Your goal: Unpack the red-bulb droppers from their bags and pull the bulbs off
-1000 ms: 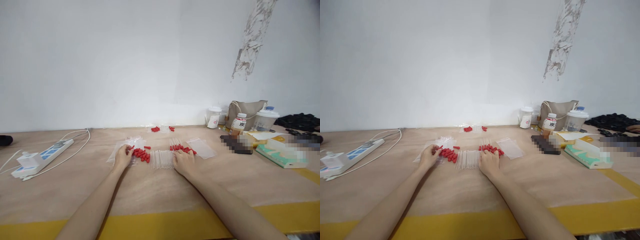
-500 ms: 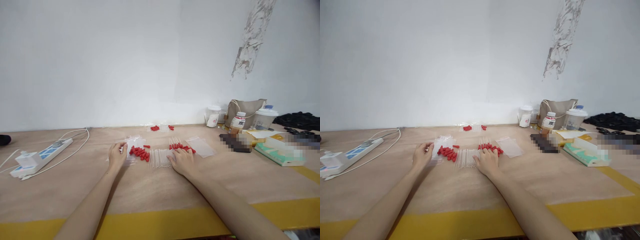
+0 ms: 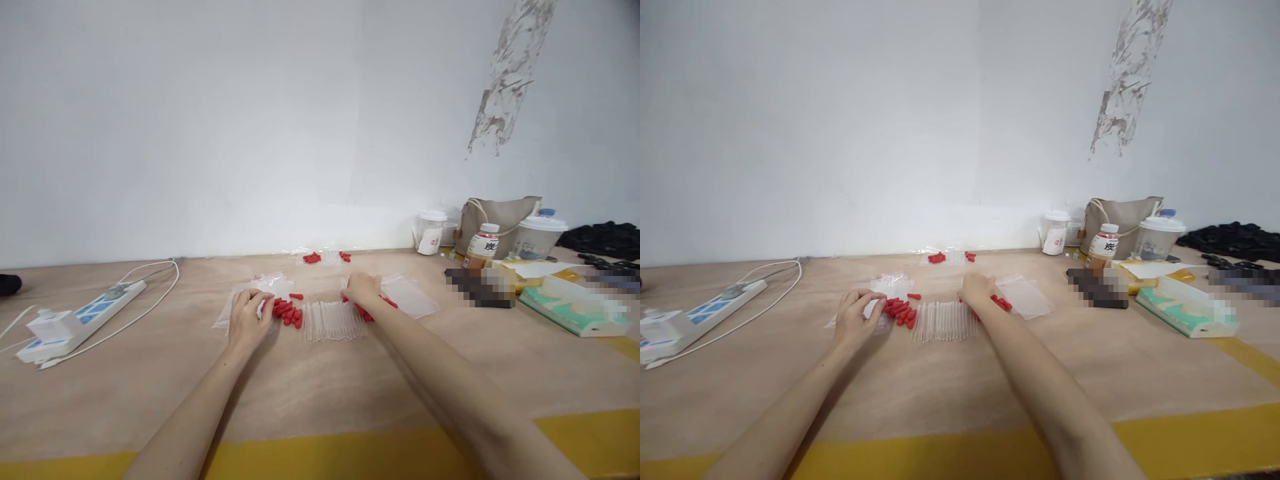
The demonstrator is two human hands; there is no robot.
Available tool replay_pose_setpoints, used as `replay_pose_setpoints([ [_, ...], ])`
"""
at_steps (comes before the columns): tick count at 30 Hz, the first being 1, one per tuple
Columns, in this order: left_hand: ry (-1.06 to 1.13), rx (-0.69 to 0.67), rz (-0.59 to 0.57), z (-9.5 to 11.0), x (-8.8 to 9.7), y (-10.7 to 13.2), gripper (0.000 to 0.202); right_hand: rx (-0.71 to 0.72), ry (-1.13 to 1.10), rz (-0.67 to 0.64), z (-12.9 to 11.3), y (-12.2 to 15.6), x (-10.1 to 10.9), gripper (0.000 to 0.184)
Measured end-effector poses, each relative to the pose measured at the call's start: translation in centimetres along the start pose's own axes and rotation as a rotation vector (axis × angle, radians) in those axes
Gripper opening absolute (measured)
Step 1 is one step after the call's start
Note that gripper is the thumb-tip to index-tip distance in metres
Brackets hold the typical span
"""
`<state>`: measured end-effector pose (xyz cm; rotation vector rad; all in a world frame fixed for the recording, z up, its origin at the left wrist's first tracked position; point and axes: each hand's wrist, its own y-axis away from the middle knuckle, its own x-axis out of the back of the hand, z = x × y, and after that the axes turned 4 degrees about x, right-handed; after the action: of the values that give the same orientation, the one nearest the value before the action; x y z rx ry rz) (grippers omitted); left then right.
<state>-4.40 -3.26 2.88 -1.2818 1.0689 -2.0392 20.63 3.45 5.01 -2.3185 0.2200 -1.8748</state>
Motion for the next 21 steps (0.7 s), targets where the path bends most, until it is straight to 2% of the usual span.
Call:
replay_pose_setpoints([
  [5, -0.008, -0.005, -0.017, -0.5, 0.1, 0.1, 0.015, -0.039, 0.038, -0.029, -1.8, -1.5, -1.2, 0.02],
  [12, 0.002, -0.02, -0.03, 0.0, 0.3, 0.1, 0.015, -0.079, 0.007, -0.073, -2.0, -1.8, -1.3, 0.014],
  [18, 0.029, -0.039, -0.102, 0.5, 0.0, 0.4, 0.016, -0.097, -0.185, -0.021, -1.5, -0.7, 0.5, 0.011],
  [21, 0.046, -0.044, -0.125, 1.3, -0.1, 0.5, 0.016, -0.039, -0.376, 0.003, -0.8, 1.5, 1.7, 0.026],
])
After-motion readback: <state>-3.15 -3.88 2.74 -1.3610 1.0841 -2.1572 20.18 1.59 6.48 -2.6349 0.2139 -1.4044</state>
